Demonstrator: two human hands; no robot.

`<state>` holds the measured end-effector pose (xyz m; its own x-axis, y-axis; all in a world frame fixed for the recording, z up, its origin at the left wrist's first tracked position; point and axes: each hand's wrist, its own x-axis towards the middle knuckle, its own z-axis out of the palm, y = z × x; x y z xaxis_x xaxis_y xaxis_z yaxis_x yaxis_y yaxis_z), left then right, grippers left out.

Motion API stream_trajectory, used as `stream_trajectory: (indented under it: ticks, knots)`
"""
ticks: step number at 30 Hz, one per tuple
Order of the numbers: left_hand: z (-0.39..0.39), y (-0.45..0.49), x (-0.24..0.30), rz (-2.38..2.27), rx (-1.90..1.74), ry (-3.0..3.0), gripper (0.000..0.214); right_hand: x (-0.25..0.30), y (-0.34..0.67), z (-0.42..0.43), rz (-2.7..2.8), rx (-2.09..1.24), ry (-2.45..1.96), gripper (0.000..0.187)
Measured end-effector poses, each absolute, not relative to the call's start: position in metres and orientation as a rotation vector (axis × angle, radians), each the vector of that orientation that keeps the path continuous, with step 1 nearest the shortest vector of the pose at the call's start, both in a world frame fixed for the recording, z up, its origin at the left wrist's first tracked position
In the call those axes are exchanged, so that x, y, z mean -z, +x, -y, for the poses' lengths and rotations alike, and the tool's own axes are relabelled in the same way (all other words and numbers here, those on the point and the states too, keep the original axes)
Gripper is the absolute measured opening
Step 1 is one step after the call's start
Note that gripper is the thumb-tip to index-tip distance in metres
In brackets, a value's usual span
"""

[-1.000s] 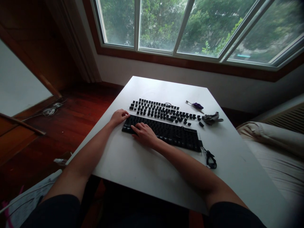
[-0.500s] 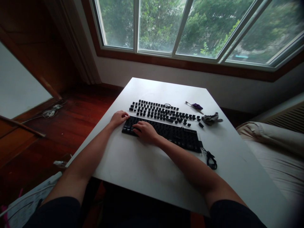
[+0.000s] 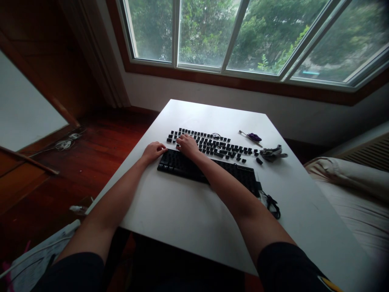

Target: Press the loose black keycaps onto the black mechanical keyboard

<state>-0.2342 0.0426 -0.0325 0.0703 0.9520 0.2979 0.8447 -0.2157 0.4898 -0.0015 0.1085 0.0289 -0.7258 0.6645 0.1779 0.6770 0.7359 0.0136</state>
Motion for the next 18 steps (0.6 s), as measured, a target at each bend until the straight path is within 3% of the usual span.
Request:
stream_trajectory:
  ticks: [13,18]
  knots:
    - [-0.040,-0.235,0.032,-1.825,-0.869,2.147,0.035,-0.029,-0.001,-0.113,2.769,0.129,-1.036,0.024]
    - [-0.040,-0.234,0.032,-1.833,-0.863,2.148,0.035,-0.036,0.011,-0.100,2.710,-0.012,-0.947,0.024]
